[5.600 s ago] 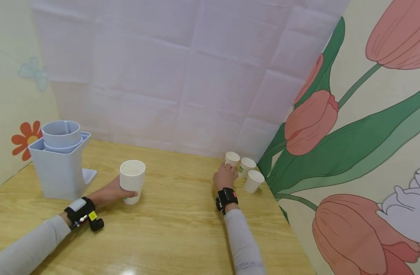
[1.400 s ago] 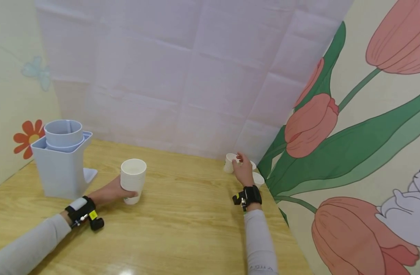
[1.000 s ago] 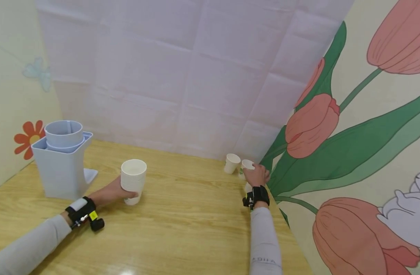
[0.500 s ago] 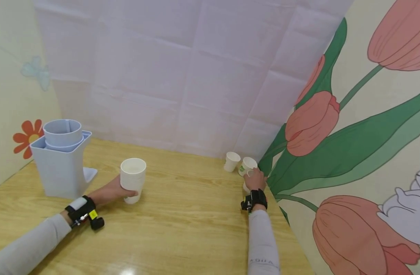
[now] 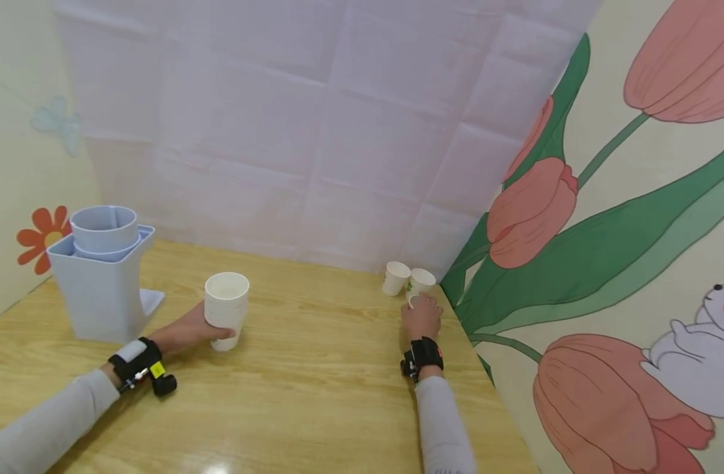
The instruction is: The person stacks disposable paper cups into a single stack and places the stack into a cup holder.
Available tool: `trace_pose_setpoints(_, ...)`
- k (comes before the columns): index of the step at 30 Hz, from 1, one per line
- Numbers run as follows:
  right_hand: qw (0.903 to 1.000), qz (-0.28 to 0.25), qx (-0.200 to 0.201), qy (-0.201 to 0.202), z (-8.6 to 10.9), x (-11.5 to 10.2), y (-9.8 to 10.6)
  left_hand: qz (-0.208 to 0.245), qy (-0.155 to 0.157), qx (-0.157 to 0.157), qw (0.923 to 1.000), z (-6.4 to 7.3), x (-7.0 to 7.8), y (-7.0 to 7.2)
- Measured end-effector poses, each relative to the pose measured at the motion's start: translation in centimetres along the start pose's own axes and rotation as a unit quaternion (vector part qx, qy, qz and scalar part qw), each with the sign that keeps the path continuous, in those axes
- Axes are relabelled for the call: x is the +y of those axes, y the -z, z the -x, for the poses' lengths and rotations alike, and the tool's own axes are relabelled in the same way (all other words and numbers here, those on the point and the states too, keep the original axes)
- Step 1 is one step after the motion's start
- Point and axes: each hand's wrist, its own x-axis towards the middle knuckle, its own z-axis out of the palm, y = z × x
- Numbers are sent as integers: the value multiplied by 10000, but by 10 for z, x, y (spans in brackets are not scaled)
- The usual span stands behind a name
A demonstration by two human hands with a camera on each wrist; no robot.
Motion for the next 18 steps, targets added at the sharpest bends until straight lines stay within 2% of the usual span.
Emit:
trace_pose_setpoints(6, 9981, 15, -13, 617, 7, -33, -21, -36, -42, 64, 10000, 0, 5, 2)
trace_pose_setpoints(13, 9955, -141, -379, 853, 27, -82, -35, 88, -143, 36, 9999, 1, 3, 0)
trace_pose_setpoints(18, 9936, -149, -382, 1052, 32, -108, -51, 25, -260, -10, 9997, 3, 4, -4)
